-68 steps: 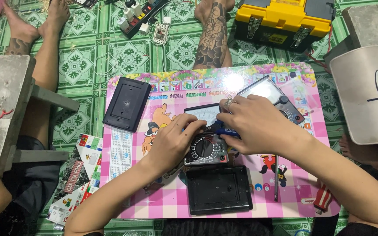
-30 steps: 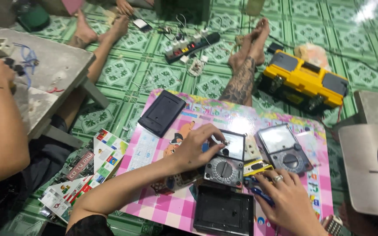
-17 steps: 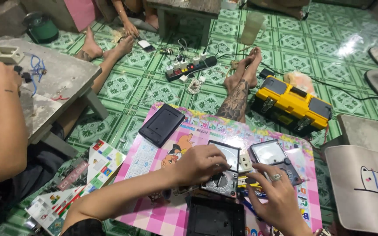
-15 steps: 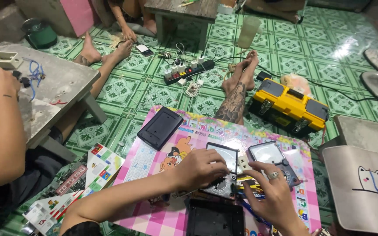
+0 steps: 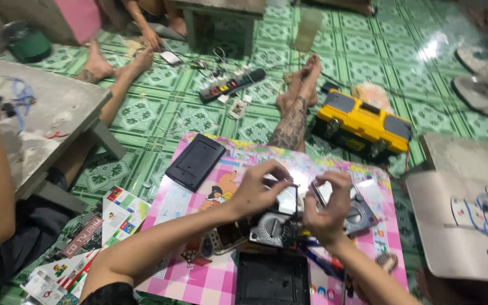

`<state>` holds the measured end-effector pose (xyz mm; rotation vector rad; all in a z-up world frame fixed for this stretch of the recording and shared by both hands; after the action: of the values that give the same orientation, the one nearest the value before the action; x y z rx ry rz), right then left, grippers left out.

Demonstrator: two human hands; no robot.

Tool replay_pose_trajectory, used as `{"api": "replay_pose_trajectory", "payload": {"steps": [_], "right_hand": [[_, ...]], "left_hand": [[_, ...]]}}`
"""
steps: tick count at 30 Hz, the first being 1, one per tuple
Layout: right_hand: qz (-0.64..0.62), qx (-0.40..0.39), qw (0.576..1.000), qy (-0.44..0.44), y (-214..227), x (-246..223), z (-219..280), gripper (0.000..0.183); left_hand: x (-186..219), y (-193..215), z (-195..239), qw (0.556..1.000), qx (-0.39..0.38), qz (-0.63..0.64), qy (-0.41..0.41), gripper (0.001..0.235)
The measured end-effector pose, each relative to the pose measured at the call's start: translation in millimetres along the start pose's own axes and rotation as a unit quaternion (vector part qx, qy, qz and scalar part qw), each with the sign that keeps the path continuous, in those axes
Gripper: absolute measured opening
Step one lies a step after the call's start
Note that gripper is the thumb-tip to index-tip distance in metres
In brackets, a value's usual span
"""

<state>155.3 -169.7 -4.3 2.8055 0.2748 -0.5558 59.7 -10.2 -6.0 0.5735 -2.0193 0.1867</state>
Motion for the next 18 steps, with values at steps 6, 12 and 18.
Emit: {"api": "replay_pose_trajectory", "payload": {"steps": [6, 12, 18], "right_hand": [[-0.153, 0.000, 0.988, -0.025, -29, -19, 2, 0.019], [-0.056, -0.027, 0.997, 0.040, -6, -38, -14, 0.026], [0.125, -0.122, 0.984, -0.028, 39, -3, 31, 0.027]], "left_hand": [[-40, 24, -2, 0.989, -0.018, 0.088, 0.120, 0.018], [-3, 15, 7, 0.954, -0.013, 0.206, 0.220, 0.014], [8, -4, 13, 0.971, -0.027, 0.190, 0.145, 0.014]]}}
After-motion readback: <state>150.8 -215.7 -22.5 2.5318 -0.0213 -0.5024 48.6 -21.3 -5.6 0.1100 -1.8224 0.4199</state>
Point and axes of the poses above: each hand's wrist, its own z-axis away from the middle knuckle, its own y-axis out of the back of the hand, x = y × z, the point moved 1 cm from there along -z, towards the middle knuckle, and after that the axes turned 2 degrees about x, right-handed, at the moved point
